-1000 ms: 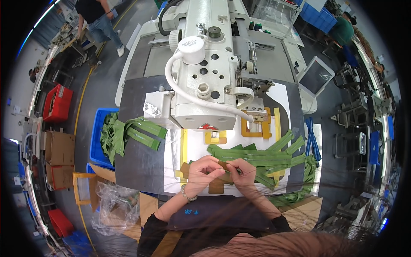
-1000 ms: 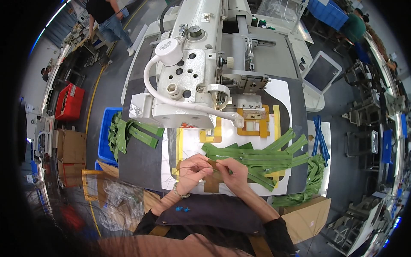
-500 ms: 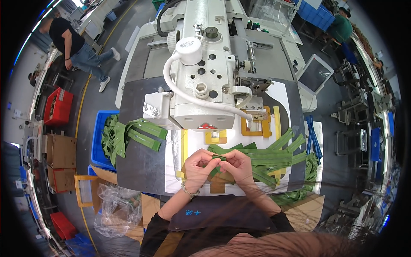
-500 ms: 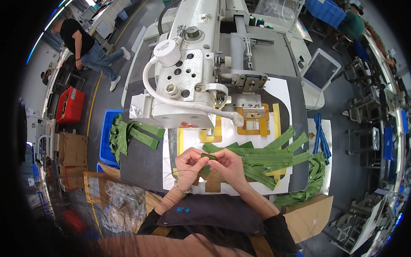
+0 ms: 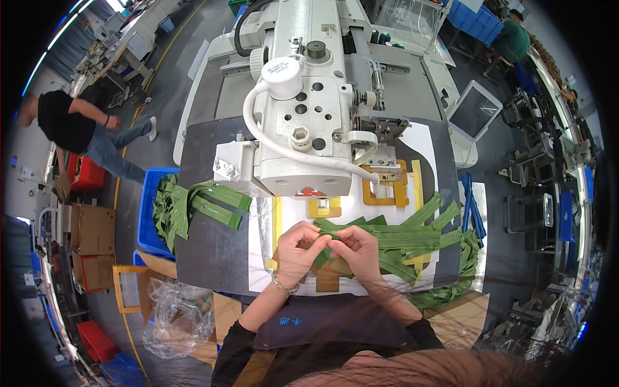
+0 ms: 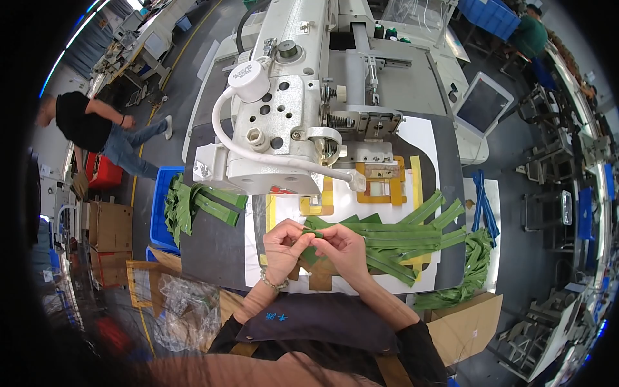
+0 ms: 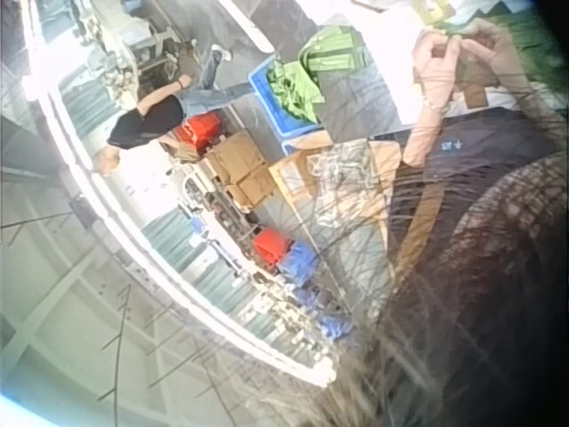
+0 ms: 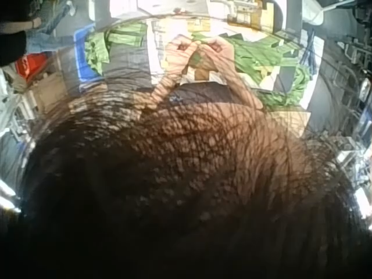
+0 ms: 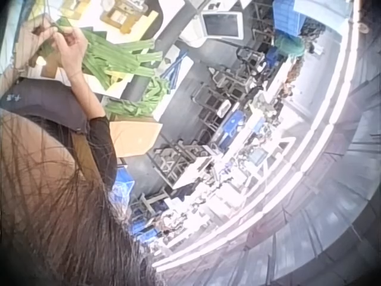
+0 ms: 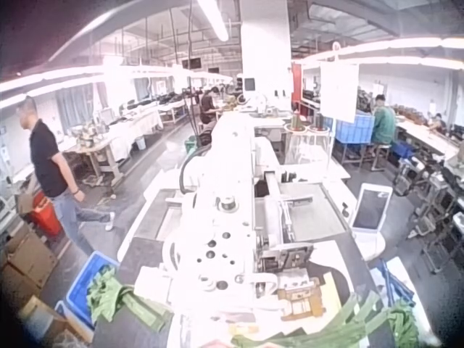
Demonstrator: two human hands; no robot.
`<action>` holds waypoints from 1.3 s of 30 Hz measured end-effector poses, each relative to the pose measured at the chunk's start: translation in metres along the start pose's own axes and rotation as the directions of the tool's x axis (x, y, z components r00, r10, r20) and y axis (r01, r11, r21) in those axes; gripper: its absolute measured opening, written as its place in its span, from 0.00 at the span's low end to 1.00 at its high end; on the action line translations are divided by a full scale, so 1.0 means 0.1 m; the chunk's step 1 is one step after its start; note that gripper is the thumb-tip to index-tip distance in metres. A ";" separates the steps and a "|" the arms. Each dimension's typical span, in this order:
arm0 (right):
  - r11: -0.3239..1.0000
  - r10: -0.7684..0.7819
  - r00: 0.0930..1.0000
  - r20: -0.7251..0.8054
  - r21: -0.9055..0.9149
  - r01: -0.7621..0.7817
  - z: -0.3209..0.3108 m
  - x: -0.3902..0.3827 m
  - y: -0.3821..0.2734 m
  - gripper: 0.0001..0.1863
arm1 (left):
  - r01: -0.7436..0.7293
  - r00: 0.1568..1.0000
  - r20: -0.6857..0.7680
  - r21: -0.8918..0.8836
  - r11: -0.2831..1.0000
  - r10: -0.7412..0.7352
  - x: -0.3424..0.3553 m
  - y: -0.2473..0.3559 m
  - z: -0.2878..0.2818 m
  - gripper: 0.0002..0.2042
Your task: The recorder is using an industrial sewing machine to join and assemble strips of green and brown fabric.
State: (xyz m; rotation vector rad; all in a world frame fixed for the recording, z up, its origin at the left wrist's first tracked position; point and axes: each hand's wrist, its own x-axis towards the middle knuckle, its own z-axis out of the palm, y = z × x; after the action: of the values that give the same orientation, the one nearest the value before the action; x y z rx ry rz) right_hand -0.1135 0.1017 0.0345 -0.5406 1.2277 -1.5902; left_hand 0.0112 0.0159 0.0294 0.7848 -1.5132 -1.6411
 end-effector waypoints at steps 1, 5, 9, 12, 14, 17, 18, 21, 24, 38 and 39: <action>1.000 -0.001 1.000 -0.004 -0.010 0.001 0.00 0.00 -0.01 0.06 | 0.010 1.000 -0.002 0.000 1.000 -0.010 0.01 0.01 0.01 0.06; 1.000 -0.006 1.000 -0.011 -0.025 0.005 -0.01 0.00 -0.01 0.06 | -0.002 1.000 0.006 0.000 1.000 0.002 0.02 0.03 0.02 0.06; 1.000 -0.017 1.000 -0.018 -0.018 0.017 0.00 0.00 -0.03 0.05 | 0.033 0.999 0.009 -0.020 0.999 -0.033 0.02 0.07 0.03 0.06; 1.000 -0.009 1.000 -0.025 -0.029 0.008 0.00 -0.01 -0.04 0.05 | 0.040 0.999 0.016 -0.020 0.999 -0.040 0.02 0.07 0.03 0.06; 0.999 -0.029 0.999 -0.028 -0.034 0.029 -0.01 -0.02 -0.02 0.05 | 0.038 0.999 0.017 -0.021 0.999 -0.038 0.02 0.06 0.03 0.06; 0.998 -0.042 0.999 -0.025 -0.036 0.041 -0.01 -0.03 -0.01 0.05 | 0.031 0.999 0.044 -0.010 0.999 -0.030 0.02 0.06 0.03 0.06; 0.998 -0.043 0.999 -0.026 -0.037 0.042 -0.02 -0.02 0.00 0.05 | 0.031 0.999 0.033 -0.005 1.000 -0.031 0.03 0.07 0.03 0.06; 0.999 -0.045 0.999 -0.016 -0.019 0.045 -0.05 -0.01 0.00 0.05 | 0.031 0.999 0.024 0.003 1.000 -0.031 0.06 0.09 0.06 0.06; 0.998 -0.061 0.998 -0.015 -0.029 0.060 -0.06 0.00 -0.01 0.04 | 0.026 0.999 0.022 0.008 1.000 -0.026 0.08 0.10 0.08 0.06; 0.993 -0.113 0.993 -0.034 -0.046 0.111 -0.01 -0.02 -0.05 0.01 | -0.045 0.957 0.287 0.309 0.950 -0.048 0.14 0.11 -0.03 0.16; 0.993 -0.112 0.993 -0.031 -0.050 0.111 0.00 -0.02 -0.06 0.01 | -0.045 0.958 0.284 0.306 0.951 -0.046 0.14 0.14 -0.03 0.16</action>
State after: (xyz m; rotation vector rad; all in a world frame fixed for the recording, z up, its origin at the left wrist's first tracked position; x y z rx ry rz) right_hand -0.1153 0.1036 0.0400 -0.6246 1.2833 -1.6728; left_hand 0.0077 0.0019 0.0441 0.7292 -2.0137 -1.5894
